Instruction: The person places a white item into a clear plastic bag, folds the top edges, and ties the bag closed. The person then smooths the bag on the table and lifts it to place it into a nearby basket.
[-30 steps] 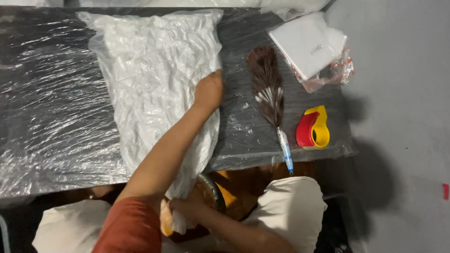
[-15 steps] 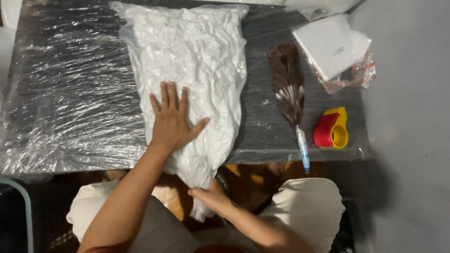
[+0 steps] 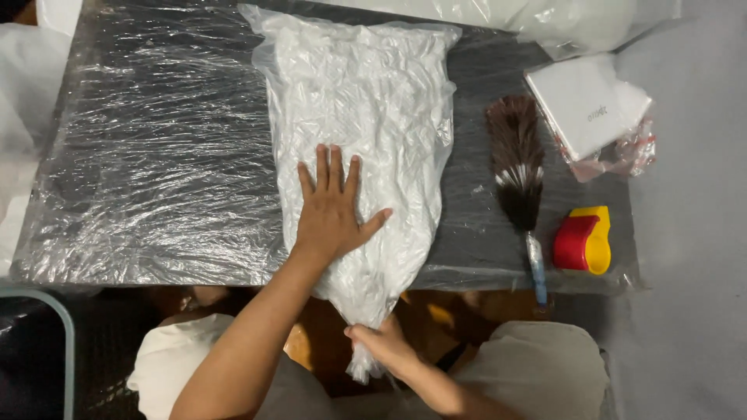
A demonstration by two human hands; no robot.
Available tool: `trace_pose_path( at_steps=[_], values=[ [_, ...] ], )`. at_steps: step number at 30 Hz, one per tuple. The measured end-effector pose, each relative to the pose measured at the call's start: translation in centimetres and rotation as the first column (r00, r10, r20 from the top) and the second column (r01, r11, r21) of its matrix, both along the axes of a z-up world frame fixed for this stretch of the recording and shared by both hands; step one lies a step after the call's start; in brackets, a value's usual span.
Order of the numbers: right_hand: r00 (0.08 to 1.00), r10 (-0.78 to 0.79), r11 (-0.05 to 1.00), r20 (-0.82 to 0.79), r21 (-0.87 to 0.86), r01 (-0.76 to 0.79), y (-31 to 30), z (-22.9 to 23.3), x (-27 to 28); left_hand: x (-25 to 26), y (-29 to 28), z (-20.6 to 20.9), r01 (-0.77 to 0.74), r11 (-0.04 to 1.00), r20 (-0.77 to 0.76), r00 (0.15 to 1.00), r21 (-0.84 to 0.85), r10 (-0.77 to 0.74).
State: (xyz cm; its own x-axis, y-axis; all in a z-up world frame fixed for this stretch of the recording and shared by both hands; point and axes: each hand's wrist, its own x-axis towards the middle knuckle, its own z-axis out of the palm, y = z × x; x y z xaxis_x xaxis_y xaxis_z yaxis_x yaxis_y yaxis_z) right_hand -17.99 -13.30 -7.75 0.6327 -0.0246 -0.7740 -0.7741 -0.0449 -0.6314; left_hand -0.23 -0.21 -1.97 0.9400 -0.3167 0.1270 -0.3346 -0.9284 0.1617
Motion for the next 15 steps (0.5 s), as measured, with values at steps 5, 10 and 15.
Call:
trace_pose_path(
  at_steps=[5, 10, 15],
  values=[
    [1.000, 0.020, 1.000, 0.021, 0.014, -0.020, -0.2, 0.1, 0.1, 0.0, 0.1, 0.0, 0.006, 0.999, 0.007, 1.000, -0.054, -0.006],
    [1.000, 0.000, 1.000, -0.017, 0.007, 0.000, 0.1, 1.1, 0.6, 0.1, 0.1, 0.2, 0.007, 0.998, -0.021, 1.000, -0.055, -0.008],
    [1.000, 0.014, 1.000, 0.007, -0.004, -0.014, 0.0, 0.9, 0.4, -0.1, 0.1, -0.1, 0.011, 0.995, 0.014, 1.000, -0.095, -0.010]
  ],
)
